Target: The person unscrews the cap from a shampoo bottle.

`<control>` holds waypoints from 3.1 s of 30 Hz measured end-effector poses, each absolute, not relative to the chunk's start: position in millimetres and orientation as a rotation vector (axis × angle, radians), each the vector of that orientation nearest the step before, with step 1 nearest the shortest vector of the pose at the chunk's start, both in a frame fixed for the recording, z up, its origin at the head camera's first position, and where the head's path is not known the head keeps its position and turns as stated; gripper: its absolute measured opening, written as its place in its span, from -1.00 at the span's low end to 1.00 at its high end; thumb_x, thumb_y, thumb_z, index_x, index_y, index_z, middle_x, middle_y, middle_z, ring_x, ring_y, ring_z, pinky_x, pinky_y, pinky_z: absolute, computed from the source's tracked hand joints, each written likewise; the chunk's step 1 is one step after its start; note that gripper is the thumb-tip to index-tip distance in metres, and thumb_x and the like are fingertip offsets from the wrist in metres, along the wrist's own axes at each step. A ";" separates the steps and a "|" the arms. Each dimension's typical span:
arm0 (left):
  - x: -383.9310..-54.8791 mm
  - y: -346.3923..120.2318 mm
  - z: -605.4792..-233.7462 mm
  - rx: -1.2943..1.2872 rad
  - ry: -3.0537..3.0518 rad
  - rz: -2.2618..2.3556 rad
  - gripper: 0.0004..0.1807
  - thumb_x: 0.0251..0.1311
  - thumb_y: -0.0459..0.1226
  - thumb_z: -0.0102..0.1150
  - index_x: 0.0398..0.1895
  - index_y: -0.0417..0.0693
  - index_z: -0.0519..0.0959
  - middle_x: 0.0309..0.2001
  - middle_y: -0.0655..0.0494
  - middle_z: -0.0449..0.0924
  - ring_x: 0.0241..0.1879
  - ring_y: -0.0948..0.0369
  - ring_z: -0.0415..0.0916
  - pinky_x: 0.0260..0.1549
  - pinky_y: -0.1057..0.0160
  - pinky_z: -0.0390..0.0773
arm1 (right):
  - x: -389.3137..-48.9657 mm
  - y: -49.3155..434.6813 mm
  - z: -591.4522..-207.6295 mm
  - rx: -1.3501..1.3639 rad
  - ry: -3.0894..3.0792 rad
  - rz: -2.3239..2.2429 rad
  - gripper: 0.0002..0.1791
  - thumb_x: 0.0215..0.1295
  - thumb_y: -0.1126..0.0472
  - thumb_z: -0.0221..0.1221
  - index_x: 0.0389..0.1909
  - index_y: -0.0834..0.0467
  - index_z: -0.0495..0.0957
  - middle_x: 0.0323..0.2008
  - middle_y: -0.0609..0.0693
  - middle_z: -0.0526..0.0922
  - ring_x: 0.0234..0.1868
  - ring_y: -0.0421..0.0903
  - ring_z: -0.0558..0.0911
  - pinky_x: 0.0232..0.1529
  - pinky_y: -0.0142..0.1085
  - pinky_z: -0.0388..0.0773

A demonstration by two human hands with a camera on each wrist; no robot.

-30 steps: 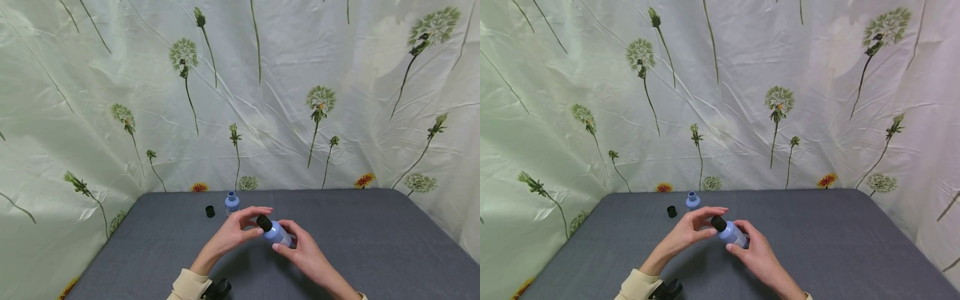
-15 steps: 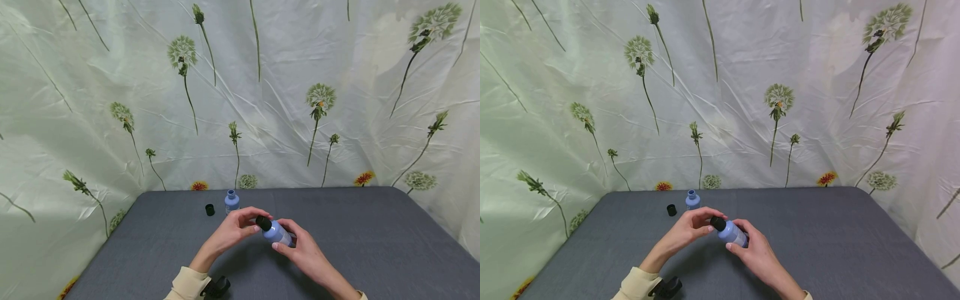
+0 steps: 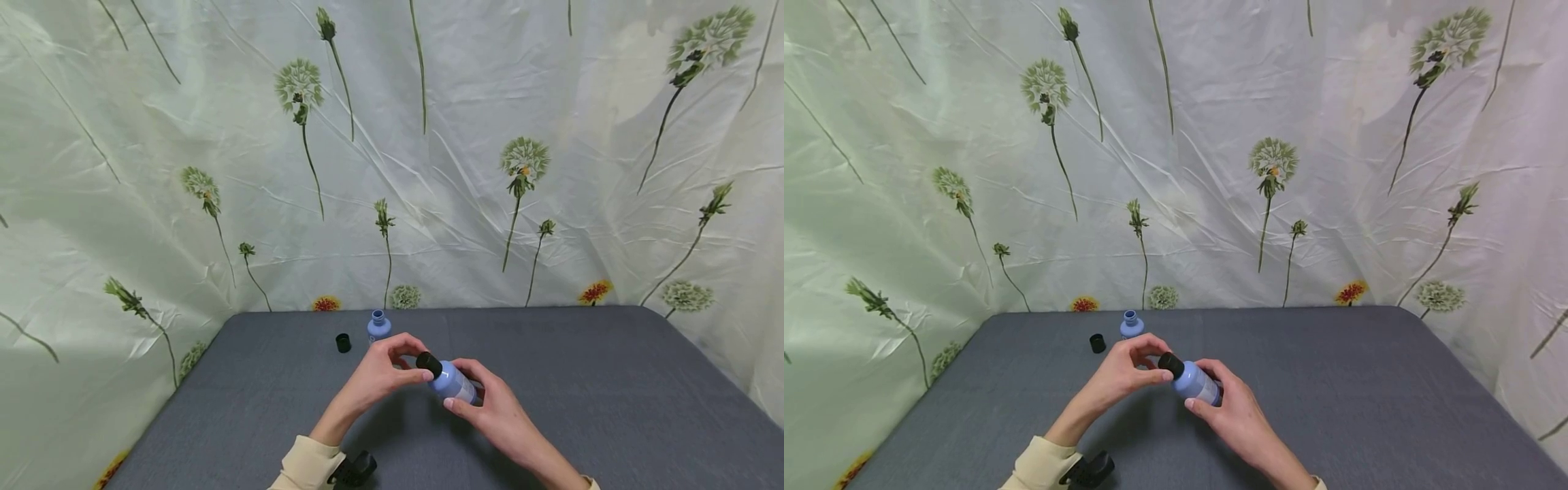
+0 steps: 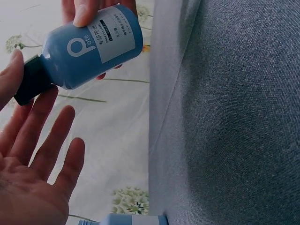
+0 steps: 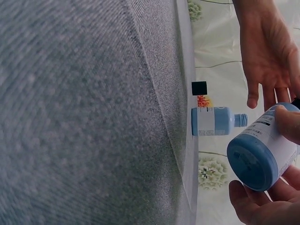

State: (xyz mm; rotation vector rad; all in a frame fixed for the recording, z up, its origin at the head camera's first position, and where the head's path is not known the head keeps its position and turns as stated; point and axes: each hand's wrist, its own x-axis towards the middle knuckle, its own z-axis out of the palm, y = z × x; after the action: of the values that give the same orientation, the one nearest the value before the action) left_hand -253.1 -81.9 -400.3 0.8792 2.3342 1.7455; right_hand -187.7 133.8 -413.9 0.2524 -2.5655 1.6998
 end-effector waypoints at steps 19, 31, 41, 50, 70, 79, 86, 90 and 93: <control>-255.2 -81.1 -402.7 1.179 2.032 1.749 -0.55 0.34 -0.48 0.11 0.28 -0.08 0.51 0.33 0.03 0.42 0.32 0.07 0.33 0.18 0.01 0.38 | -190.8 134.1 -415.3 0.197 -2.564 1.739 -0.43 0.13 0.19 0.43 0.17 0.14 0.49 0.07 0.04 0.57 0.03 -0.03 0.54 0.07 0.02 0.49; -254.8 -84.9 -402.0 1.104 2.269 1.666 -0.63 0.24 -0.30 0.30 0.12 0.15 0.62 0.04 0.31 0.63 0.06 0.23 0.51 0.00 0.03 0.48 | -189.4 134.1 -416.3 0.218 -2.555 1.741 -0.43 0.13 0.21 0.43 0.17 0.13 0.49 0.09 0.04 0.56 0.03 -0.03 0.53 0.02 -0.06 0.51; -254.3 -83.9 -400.1 0.955 2.442 1.632 -0.70 0.07 -0.15 0.48 -0.11 0.17 0.66 -0.18 0.33 0.66 -0.10 0.27 0.56 -0.19 0.14 0.50 | -188.8 133.2 -417.5 0.231 -2.567 1.692 -0.44 0.11 0.20 0.44 0.14 0.11 0.50 0.06 0.02 0.56 0.00 -0.04 0.53 -0.01 -0.10 0.52; -252.8 -81.3 -400.8 0.936 2.469 1.631 -0.65 0.06 -0.13 0.49 -0.06 0.17 0.64 -0.15 0.28 0.65 -0.11 0.27 0.53 -0.18 0.14 0.49 | -188.6 132.2 -417.7 0.207 -2.574 1.693 -0.43 0.10 0.19 0.44 0.15 0.12 0.50 0.06 0.02 0.57 0.01 -0.04 0.53 0.01 -0.08 0.51; -254.5 -83.1 -401.8 1.148 2.222 1.671 -0.57 0.29 -0.35 0.24 0.20 0.16 0.56 0.08 0.29 0.60 0.10 0.22 0.50 0.02 0.10 0.49 | -189.5 132.7 -418.0 0.222 -2.539 1.738 -0.43 0.13 0.19 0.43 0.17 0.14 0.48 0.08 0.06 0.56 0.07 -0.02 0.53 0.04 -0.04 0.51; -254.4 -80.1 -403.6 0.993 2.373 1.686 -0.70 0.14 -0.20 0.43 -0.06 0.01 0.63 -0.15 0.24 0.62 -0.11 0.19 0.52 -0.08 0.11 0.51 | -188.2 131.3 -417.7 0.212 -2.548 1.706 -0.44 0.11 0.19 0.44 0.15 0.12 0.50 0.06 0.02 0.58 0.04 -0.05 0.53 0.02 -0.08 0.51; -252.4 -76.8 -402.5 0.960 2.360 1.694 -0.61 0.14 -0.20 0.43 0.05 0.09 0.59 -0.06 0.17 0.63 -0.06 0.21 0.53 -0.13 0.12 0.49 | -187.8 130.9 -417.6 0.215 -2.531 1.735 -0.44 0.13 0.19 0.43 0.15 0.14 0.49 0.08 0.04 0.57 0.06 -0.03 0.53 0.01 -0.11 0.52; -251.9 -76.5 -401.1 1.043 2.299 1.664 -0.49 0.20 -0.21 0.37 0.24 0.15 0.51 0.11 0.22 0.57 0.06 0.22 0.49 -0.09 0.15 0.51 | -188.2 131.1 -417.4 0.205 -2.532 1.744 -0.43 0.14 0.19 0.42 0.17 0.15 0.48 0.09 0.06 0.56 0.08 -0.02 0.53 0.02 -0.08 0.52; -251.0 -77.9 -400.2 1.116 2.224 1.678 -0.47 0.25 -0.27 0.32 0.29 0.17 0.48 0.23 0.25 0.49 0.18 0.20 0.43 -0.03 0.13 0.51 | -188.9 131.4 -417.9 0.193 -2.543 1.742 -0.42 0.15 0.17 0.42 0.19 0.17 0.47 0.11 0.08 0.56 0.08 -0.01 0.54 0.02 -0.06 0.53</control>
State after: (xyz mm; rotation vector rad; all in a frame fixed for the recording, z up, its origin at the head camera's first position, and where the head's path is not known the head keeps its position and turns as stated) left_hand -251.0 -77.9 -400.2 1.1155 2.2235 1.6782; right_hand -188.9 131.4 -417.9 0.1931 -2.5431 1.7421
